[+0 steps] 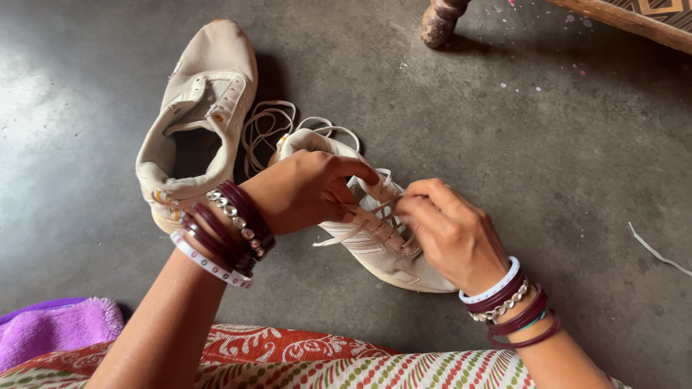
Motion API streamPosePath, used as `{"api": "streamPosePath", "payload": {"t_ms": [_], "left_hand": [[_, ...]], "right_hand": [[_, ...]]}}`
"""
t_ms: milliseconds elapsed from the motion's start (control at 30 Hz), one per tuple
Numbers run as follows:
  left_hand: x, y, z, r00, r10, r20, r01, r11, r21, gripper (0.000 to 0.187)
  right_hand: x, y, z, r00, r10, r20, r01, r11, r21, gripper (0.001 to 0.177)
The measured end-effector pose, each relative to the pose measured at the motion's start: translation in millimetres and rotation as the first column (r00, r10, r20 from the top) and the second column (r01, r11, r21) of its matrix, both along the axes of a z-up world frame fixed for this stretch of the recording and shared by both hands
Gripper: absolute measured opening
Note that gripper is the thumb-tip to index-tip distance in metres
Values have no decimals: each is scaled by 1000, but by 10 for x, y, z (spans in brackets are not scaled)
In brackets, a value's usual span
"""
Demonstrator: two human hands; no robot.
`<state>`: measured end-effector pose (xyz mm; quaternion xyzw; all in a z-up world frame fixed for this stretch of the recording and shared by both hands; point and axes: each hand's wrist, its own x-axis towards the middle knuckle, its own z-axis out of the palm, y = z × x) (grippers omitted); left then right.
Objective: The person removes the laces from a pair of white sneakers and then re-laces them. The person first pulls the laces out of the left shoe, then proceeds to thread the laces back through the eyelets of both shoes.
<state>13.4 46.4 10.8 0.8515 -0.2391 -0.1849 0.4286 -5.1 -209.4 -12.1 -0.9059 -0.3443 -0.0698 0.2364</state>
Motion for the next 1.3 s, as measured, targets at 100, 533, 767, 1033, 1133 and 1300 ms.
{"api": "streamPosePath", "payload": {"t_ms": [100, 533, 767, 1033, 1133, 1300], "left_hand": [[8, -7, 46, 998, 15, -63, -13, 999, 43, 53], [7, 7, 4, 999, -20, -48, 22, 998, 55, 57], [32, 50, -55, 997, -81, 9, 80, 994, 80, 56], [31, 67, -92, 995, -97, 35, 96, 995, 33, 58], [45, 91, -127, 982, -153, 114, 159, 986, -47, 48], [42, 71, -162, 999, 17, -47, -17, 1000, -13, 46]], "right_hand": [[58, -56, 41, 999, -38, 22, 37, 998, 59, 9], [-13, -23, 24, 999, -38, 16, 36, 995, 88, 11], [253, -456, -75, 884, -401, 243, 385, 916, 110, 5], [424, -818, 143, 780, -623, -58, 624, 769, 140, 32], [326, -465, 158, 872, -478, -104, 488, 842, 229, 25], [-3, 73, 87, 901, -334, -275, 394, 897, 200, 11]]}}
